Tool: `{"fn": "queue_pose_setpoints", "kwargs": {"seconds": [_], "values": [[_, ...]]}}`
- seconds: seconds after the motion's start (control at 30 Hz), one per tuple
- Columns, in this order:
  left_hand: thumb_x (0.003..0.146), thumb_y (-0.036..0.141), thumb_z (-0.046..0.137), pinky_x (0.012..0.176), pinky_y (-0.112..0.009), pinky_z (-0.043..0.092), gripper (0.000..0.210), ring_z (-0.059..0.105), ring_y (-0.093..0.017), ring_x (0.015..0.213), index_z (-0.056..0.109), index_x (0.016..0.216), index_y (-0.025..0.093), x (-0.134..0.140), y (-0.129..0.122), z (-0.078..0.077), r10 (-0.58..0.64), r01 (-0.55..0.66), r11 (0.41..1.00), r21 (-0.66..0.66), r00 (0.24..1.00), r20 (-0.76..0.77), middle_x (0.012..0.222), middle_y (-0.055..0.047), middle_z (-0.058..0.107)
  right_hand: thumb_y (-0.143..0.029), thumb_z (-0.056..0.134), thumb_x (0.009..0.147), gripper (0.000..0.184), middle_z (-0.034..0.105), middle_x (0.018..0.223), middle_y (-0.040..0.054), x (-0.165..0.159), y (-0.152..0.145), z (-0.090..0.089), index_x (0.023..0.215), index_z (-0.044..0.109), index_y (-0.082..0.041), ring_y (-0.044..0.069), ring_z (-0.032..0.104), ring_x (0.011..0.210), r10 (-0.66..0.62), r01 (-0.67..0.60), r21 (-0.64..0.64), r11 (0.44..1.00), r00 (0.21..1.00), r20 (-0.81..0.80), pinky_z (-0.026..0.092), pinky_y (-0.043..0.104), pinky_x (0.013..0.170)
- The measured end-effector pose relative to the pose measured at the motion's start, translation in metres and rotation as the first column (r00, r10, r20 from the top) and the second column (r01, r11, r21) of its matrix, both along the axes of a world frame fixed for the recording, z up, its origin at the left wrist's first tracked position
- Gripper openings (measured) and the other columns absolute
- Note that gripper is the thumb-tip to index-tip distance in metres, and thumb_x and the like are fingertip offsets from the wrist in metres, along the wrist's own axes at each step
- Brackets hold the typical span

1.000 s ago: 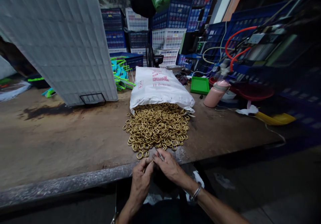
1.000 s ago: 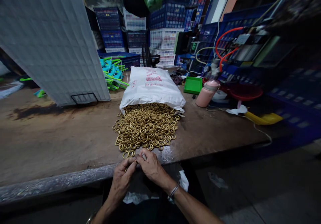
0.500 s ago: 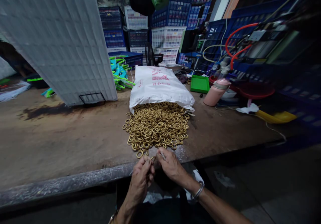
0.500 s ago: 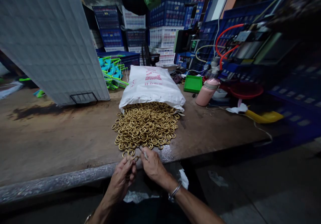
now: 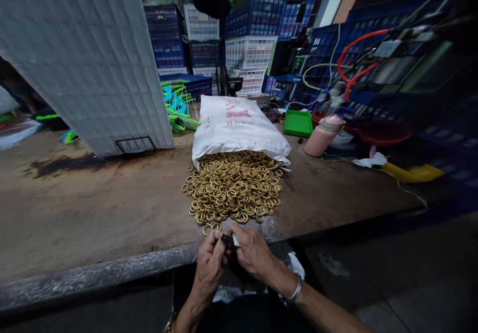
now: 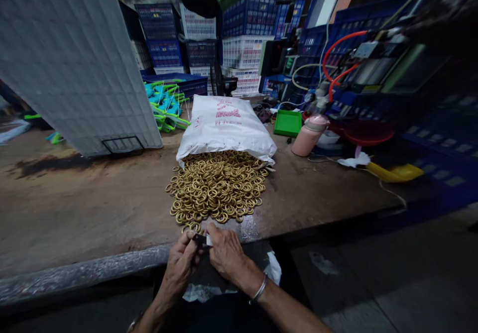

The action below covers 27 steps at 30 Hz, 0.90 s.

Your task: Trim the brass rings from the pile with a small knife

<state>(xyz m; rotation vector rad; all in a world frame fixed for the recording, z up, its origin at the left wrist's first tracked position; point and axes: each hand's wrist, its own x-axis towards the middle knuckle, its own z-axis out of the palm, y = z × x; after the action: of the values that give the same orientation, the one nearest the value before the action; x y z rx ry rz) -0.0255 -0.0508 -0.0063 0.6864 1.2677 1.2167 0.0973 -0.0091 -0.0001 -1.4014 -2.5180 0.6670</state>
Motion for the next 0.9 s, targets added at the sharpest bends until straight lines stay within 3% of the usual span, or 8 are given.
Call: {"fn": "queue_pose_setpoints", "kwargs": {"seconds": [0.57, 0.73, 0.9], "values": [[0.071, 0.052, 0.055, 0.040, -0.016, 0.026, 0.037, 0.035, -0.004, 0.041, 0.048, 0.063, 0.016, -0.003, -0.006, -0.013, -0.004, 0.009, 0.998, 0.070, 0.997, -0.075, 0.051, 0.005, 0.046, -0.008, 0.039, 0.064, 0.029, 0.060, 0.072, 0.0029, 0.000, 0.005, -0.009, 0.090, 0.046, -0.017, 0.015, 0.052, 0.064, 0.029, -0.028, -0.017, 0.999, 0.998, 0.062, 0.023, 0.025, 0.056], [0.072, 0.049, 0.056, 0.036, -0.015, 0.019, 0.035, 0.031, -0.002, 0.036, 0.046, 0.064, 0.017, -0.002, -0.014, -0.003, -0.063, 0.065, 0.998, -0.010, 0.991, 0.117, 0.049, 0.006, 0.046, -0.006, 0.038, 0.067, 0.025, 0.060, 0.071, 0.0041, 0.010, 0.021, -0.014, 0.089, 0.047, -0.016, 0.015, 0.052, 0.063, -0.151, 0.144, 0.079, 0.986, 0.983, 0.101, 0.023, 0.025, 0.055], [0.074, 0.048, 0.054, 0.035, -0.015, 0.021, 0.033, 0.033, -0.003, 0.037, 0.052, 0.071, 0.015, -0.004, -0.008, 0.004, -0.079, 0.096, 0.995, -0.040, 0.945, 0.318, 0.054, 0.004, 0.050, -0.013, 0.040, 0.077, 0.015, 0.061, 0.071, 0.0031, 0.005, 0.042, -0.002, 0.089, 0.048, -0.018, 0.014, 0.055, 0.063, -0.348, 0.341, 0.158, 0.927, 0.937, 0.017, 0.024, 0.024, 0.056]]}}
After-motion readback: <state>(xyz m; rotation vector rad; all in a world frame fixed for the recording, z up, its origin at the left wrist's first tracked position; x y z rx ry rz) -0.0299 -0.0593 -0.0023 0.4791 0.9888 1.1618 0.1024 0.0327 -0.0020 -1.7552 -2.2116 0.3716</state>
